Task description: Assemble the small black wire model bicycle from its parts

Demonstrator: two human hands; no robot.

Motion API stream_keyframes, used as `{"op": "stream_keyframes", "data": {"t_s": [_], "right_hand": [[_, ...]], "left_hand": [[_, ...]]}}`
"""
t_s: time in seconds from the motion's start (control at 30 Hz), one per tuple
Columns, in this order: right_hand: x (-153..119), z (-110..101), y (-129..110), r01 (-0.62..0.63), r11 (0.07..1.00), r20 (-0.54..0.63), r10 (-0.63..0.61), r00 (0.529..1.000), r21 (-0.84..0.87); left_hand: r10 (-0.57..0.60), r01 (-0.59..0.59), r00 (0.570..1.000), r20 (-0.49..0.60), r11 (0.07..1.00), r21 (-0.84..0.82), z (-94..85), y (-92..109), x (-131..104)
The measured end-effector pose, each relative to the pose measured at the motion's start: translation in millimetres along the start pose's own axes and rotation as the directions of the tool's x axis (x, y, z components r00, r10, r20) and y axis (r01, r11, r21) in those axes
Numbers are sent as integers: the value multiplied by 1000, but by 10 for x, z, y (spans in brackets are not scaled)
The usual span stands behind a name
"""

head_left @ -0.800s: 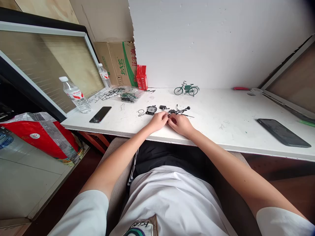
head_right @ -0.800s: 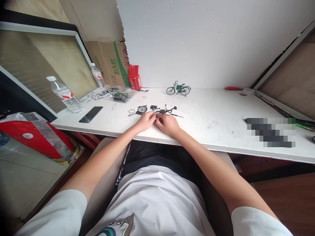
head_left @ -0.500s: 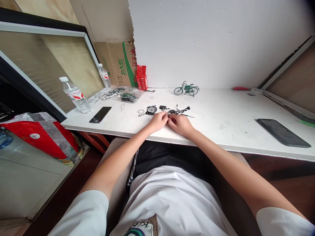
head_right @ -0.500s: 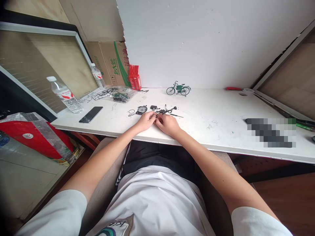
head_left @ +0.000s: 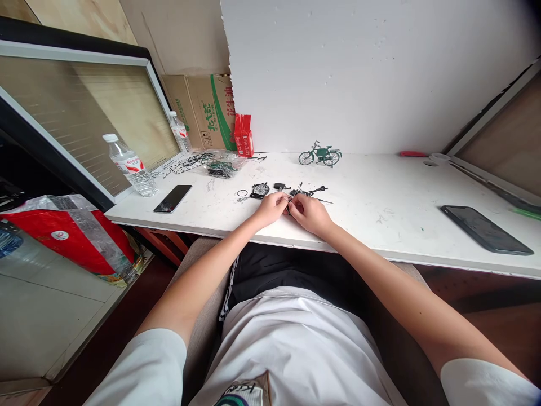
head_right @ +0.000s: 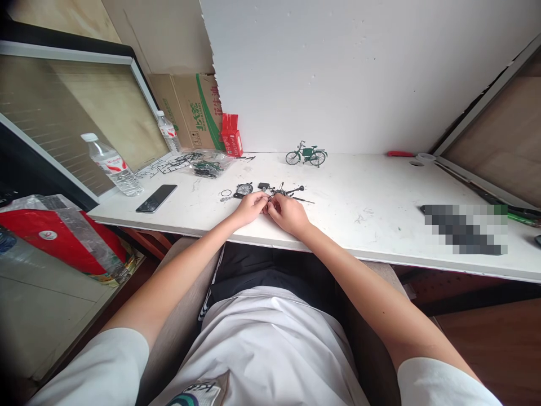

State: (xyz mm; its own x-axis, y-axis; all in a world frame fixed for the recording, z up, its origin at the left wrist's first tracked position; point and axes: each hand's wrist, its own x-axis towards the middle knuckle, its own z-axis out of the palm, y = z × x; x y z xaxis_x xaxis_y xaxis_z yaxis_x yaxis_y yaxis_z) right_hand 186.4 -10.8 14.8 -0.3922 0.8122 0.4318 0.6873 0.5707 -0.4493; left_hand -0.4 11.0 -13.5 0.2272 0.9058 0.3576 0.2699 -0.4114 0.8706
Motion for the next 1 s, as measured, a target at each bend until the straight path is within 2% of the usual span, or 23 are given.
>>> {"op": "stream_keyframes", "data": {"t_s": [0.23,0.47,0.7,1.0], "right_hand": [[-1,-41,-32,-24,996,-46,28,999,88],[7,-45,6,27,986,-51,-19,999,164],[17,-15,63,57,989,-66,-48,997,134],[13,-26,42,82,989,-56,-75,996,120]], "left_hand": [[-73,73,997,10,987,-143,4,79,16],[-115,112,993,-10,982,-153,1,84,21],[-141,136,990,-18,975,-175,2,57,25],[-102,101,995,8,976,-195,-16,99,9]]}}
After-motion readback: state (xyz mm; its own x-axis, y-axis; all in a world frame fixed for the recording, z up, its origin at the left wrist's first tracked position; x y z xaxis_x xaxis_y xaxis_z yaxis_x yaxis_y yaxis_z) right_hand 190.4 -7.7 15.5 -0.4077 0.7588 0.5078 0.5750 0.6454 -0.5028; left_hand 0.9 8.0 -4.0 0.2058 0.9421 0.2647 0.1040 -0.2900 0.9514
